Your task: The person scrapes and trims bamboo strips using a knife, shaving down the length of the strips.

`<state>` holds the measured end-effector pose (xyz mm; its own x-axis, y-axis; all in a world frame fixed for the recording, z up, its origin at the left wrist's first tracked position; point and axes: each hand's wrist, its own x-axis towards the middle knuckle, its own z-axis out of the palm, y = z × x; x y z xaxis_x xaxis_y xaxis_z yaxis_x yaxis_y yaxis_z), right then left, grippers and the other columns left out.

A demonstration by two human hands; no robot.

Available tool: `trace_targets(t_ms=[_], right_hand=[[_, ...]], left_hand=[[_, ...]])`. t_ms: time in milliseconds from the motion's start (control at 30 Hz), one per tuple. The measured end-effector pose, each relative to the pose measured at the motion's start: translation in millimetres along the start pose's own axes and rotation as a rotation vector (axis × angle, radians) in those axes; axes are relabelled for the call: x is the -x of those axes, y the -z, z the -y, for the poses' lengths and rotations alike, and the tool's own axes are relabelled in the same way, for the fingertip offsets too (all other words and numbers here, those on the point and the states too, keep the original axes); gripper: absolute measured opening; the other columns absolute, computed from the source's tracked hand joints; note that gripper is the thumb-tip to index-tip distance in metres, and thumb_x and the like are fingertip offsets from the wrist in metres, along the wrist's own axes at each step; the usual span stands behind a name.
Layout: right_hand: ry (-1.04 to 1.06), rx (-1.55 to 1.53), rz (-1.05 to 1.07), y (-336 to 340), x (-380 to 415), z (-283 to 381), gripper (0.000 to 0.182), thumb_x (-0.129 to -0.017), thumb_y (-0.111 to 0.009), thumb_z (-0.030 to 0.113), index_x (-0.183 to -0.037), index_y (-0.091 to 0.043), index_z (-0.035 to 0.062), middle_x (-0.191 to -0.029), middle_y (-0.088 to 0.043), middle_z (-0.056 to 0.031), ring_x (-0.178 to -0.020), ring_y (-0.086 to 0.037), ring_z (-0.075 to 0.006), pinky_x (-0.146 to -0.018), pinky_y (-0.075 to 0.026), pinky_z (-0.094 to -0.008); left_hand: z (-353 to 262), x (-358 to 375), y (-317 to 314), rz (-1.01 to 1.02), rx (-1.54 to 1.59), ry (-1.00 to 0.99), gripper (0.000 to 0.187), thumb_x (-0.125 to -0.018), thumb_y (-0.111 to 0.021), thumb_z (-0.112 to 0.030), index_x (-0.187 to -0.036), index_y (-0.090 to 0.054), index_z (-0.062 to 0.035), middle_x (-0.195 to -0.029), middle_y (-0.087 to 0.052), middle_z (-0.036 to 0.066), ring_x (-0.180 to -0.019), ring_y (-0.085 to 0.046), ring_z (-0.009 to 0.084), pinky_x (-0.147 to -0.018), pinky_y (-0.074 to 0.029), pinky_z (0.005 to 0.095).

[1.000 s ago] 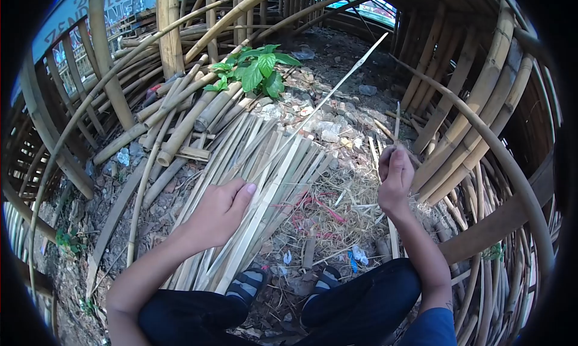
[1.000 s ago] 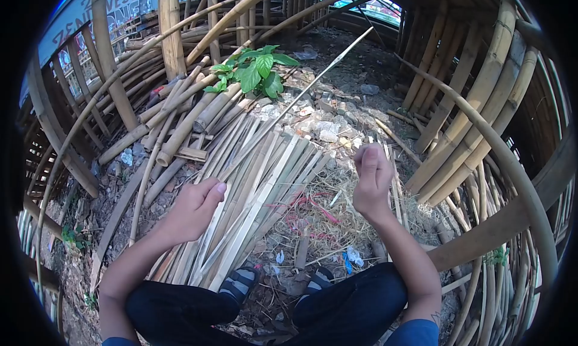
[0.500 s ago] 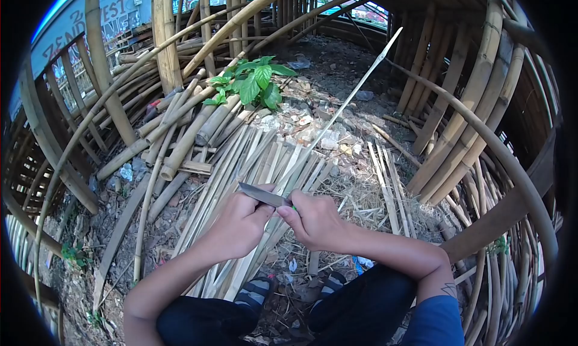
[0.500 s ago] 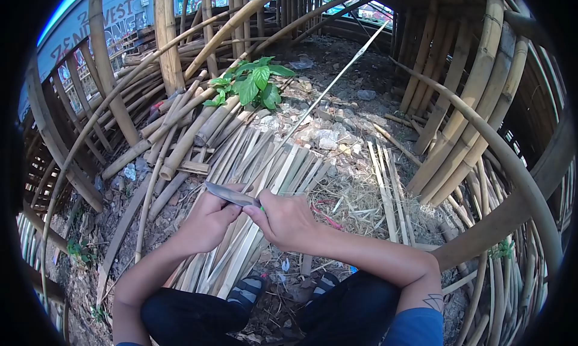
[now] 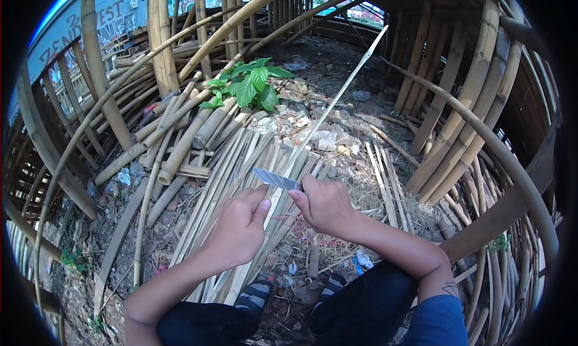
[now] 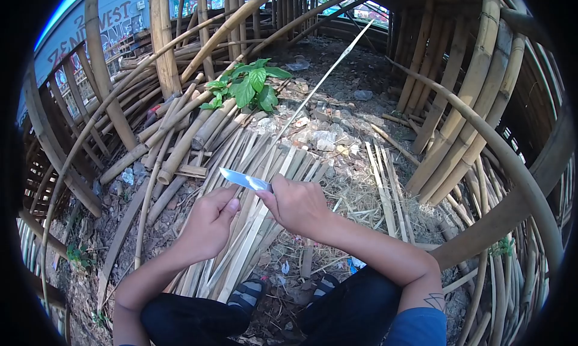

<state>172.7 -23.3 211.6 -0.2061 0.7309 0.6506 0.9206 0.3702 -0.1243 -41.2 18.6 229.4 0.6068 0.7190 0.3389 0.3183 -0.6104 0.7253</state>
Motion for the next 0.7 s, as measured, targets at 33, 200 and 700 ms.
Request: trace_targets(t_ms=[33,200,700], right_hand=[[0.019,0.011,-0.022,-0.5,0.7,-2.0,0.036,-0.099,-0.058,0.032,-0.079,-0.051,0.0034,-0.051,-0.051,-0.0112,-0.043,-0.057,-0.0309,-0.041,-0.043,-0.0421],[0.024,0.096,-0.063,0.8,2.8,-15.4,0.040,-0.098,-0.061,0.038,-0.077,-0.053,0.0046,-0.051,-0.054,-0.0093,-0.041,-0.057,-0.0281,-0.038,-0.043,-0.0410],[-0.121,0.270,-0.085,28.5,17.8,-56.1,0.039,-0.100,-0.056,0.039,-0.081,-0.051,0.0054,-0.056,-0.056,-0.0108,-0.045,-0.058,-0.0296,-0.041,-0.044,-0.0418]], left_hand=[[0.6,-0.2,-1.7,-0.036,-0.027,-0.044,0.029,-0.099,-0.050,-0.009,-0.120,-0.059,0.0089,-0.089,-0.060,0.022,-0.083,-0.060,0.0352,-0.076,-0.046,0.0422],[-3.5,0.6,-0.9,-0.033,-0.051,-0.061,0.033,-0.099,-0.050,-0.010,-0.123,-0.058,0.0113,-0.102,-0.062,0.031,-0.096,-0.061,0.0465,-0.084,-0.046,0.0502],[-6.9,11.8,-4.2,0.019,-0.058,-0.087,0.029,-0.099,-0.050,-0.007,-0.122,-0.057,0.0103,-0.094,-0.060,0.026,-0.087,-0.061,0.0399,-0.079,-0.047,0.0422]])
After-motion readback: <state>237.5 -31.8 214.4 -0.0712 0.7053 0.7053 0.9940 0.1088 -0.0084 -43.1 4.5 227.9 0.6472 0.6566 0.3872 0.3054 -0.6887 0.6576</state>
